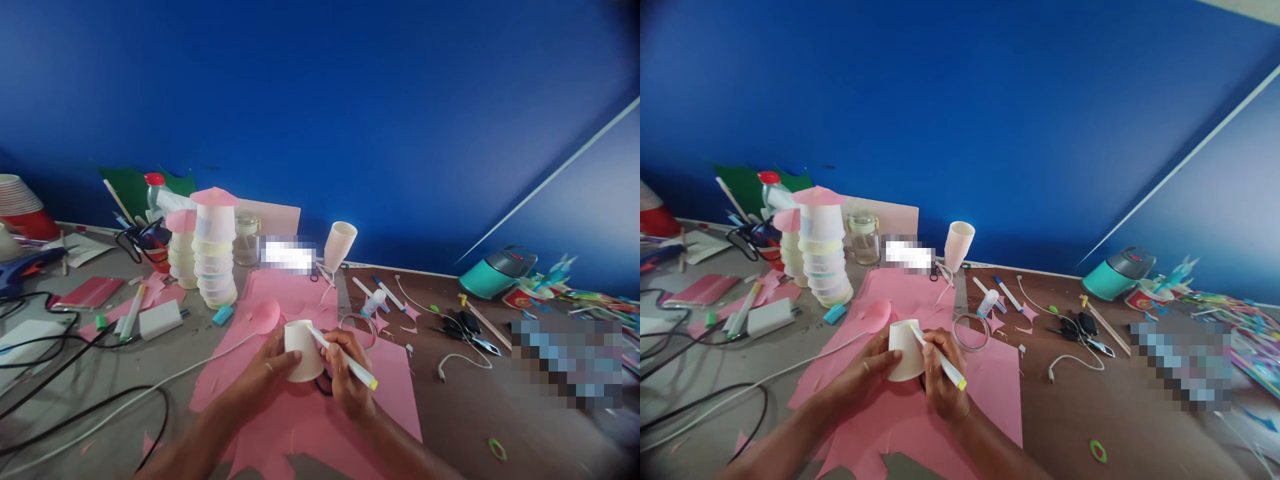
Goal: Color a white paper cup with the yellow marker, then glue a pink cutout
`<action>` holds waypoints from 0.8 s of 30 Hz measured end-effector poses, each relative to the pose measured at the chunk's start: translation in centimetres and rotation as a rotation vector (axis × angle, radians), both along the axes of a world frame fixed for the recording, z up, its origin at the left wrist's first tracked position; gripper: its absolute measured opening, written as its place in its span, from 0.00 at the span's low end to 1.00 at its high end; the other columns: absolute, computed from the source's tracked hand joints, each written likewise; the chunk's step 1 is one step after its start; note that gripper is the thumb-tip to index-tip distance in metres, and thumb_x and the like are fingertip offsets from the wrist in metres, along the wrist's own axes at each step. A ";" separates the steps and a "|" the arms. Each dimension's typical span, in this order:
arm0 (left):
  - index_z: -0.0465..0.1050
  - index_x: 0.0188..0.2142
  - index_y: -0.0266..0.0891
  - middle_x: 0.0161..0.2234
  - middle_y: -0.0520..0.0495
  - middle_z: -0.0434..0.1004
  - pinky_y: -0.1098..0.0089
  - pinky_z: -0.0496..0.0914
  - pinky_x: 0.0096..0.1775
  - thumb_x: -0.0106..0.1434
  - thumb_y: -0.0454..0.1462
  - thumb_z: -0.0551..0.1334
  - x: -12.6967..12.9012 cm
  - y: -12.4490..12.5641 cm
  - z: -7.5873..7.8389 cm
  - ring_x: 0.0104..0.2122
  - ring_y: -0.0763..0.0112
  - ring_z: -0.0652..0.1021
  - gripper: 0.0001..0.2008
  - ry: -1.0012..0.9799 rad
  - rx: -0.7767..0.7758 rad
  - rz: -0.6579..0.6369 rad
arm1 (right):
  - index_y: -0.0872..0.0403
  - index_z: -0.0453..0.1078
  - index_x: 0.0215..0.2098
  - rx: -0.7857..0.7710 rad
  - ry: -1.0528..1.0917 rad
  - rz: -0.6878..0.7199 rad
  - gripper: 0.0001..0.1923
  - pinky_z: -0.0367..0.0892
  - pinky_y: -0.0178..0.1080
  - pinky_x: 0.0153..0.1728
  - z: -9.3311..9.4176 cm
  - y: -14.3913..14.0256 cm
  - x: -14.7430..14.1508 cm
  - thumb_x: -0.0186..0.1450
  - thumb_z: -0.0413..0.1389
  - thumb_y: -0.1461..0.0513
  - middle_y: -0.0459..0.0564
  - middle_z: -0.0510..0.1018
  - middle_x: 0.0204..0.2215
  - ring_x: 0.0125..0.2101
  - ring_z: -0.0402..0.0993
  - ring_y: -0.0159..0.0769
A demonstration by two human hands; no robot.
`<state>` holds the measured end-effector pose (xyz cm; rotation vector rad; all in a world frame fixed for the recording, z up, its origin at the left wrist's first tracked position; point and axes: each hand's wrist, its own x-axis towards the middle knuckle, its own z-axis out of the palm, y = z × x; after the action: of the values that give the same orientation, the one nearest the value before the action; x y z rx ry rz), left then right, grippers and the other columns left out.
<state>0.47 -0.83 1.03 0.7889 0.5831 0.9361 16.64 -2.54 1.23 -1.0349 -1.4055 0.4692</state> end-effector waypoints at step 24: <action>0.71 0.57 0.39 0.48 0.40 0.80 0.63 0.71 0.45 0.59 0.36 0.68 0.0 -0.1 1.0 0.45 0.55 0.79 0.26 -0.042 -0.061 0.013 | 0.49 0.72 0.39 -0.029 0.092 0.098 0.12 0.68 0.37 0.26 -0.3 -0.4 0.2 0.73 0.50 0.54 0.46 0.76 0.28 0.25 0.71 0.33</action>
<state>0.46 -0.93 2.04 0.7104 0.5784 0.9410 16.88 -2.92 0.93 -0.9588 -1.3752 0.6027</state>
